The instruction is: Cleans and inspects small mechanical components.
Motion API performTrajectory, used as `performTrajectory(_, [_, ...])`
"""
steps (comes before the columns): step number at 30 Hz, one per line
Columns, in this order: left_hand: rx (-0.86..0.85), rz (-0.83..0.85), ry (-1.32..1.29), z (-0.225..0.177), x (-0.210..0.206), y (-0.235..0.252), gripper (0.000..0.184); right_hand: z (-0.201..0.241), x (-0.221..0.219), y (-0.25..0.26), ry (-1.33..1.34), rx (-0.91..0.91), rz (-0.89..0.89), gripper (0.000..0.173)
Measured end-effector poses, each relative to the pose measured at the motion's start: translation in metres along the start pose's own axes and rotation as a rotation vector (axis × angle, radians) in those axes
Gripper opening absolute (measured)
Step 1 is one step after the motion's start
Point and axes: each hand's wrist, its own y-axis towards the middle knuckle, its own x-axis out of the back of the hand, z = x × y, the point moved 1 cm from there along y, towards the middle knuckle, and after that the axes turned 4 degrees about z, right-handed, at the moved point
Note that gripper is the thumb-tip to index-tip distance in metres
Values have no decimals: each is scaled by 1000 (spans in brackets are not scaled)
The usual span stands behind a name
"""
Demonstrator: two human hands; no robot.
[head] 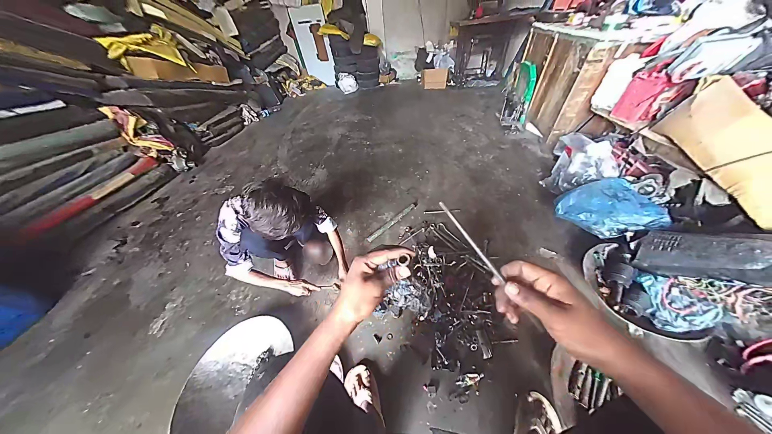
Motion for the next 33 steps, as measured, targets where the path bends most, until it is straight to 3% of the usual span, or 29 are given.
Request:
performTrajectory(4, [-249, 5, 333, -9, -19, 0, 25, -10, -14, 1, 38, 8, 39, 17])
performTrajectory(11, [-339, -35, 324, -9, -30, 0, 25, -7, -21, 3, 133, -39, -11, 21])
performTrajectory(15, [-227, -26, -102, -12, -46, -2, 32, -7, -27, 5, 169, -62, 7, 31])
performTrajectory(20, [240, -115, -736, -16, -75, -8, 26, -8, -40, 13, 98, 7, -64, 45])
performTrajectory(23, [428, -183, -903, -13, -82, -12, 32, -9, -44, 15, 102, 14, -56, 42])
performTrajectory(29, [309, 54, -1249, -9, -75, -12, 43, -6, -46, 10, 138, 46, -53, 24])
performTrajectory(33, [230, 90, -1193, -6, -67, -11, 38, 0, -45, 9, 243, 103, -61, 22])
